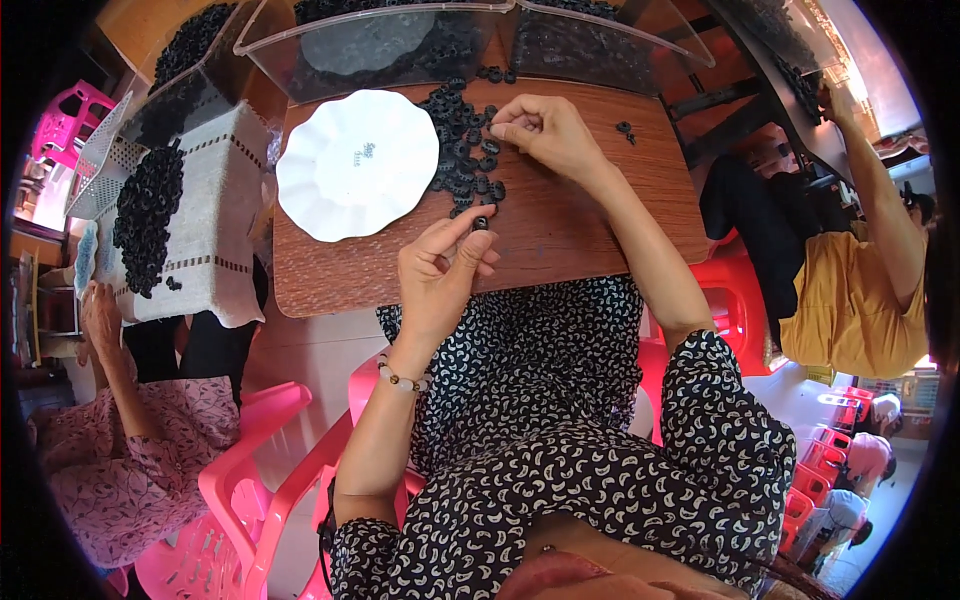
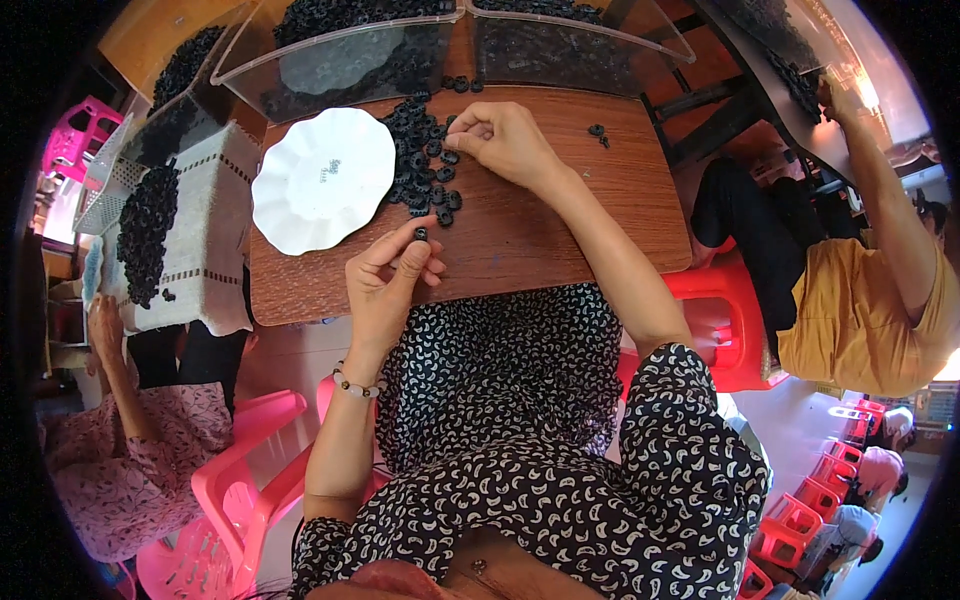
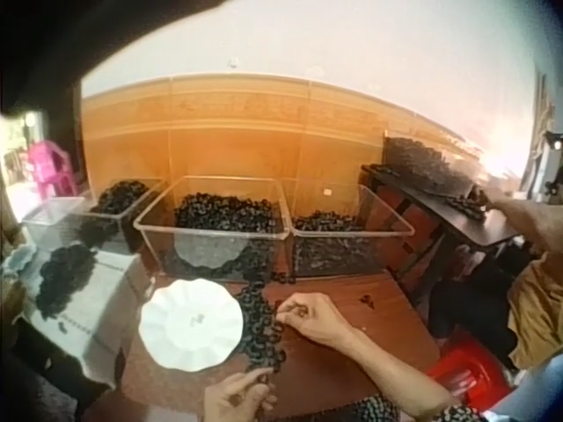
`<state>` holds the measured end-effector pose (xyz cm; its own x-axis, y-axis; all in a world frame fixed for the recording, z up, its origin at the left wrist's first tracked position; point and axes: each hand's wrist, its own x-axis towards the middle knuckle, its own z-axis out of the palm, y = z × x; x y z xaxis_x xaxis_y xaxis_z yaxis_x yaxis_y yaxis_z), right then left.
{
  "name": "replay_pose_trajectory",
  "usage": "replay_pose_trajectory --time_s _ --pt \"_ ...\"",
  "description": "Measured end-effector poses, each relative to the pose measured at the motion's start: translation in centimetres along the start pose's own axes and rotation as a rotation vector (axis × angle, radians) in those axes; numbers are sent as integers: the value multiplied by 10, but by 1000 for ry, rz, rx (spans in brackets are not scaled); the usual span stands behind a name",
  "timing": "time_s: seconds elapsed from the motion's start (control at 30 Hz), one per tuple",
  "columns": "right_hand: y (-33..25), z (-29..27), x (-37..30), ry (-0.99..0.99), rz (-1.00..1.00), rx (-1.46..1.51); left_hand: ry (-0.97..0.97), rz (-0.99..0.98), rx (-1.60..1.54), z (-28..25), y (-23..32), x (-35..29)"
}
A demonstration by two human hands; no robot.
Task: The person picks up a black plastic component and a small metal pin, inserts the pin into the component, and places the assembled piece on the table, repeating the process by retrieving more parts from a container and a white plate.
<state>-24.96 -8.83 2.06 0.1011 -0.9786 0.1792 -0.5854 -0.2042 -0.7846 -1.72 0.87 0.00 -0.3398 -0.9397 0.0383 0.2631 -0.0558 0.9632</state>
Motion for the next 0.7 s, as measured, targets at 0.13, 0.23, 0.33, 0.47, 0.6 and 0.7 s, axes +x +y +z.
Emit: replay_pose_trajectory --time_s 0.13,0.23,0.33,0.47,0.6,0.7 --pt "-16 -7 -20 -123 140 388 24 -15 -24 2 -1 0" --pt "-44 -5 -43 -191 165 556 71 63 -7 1 -4 0" --pt "-59 0 -62 -212 84 540 108 107 18 1 -5 1" --pt "-67 8 -74 -184 84 554 104 119 -9 1 -7 0" --pt "-61 11 -79 -203 78 568 90 114 0 1 -6 1" --pt "-59 15 -80 -151 43 534 102 132 -15 3 -6 1"
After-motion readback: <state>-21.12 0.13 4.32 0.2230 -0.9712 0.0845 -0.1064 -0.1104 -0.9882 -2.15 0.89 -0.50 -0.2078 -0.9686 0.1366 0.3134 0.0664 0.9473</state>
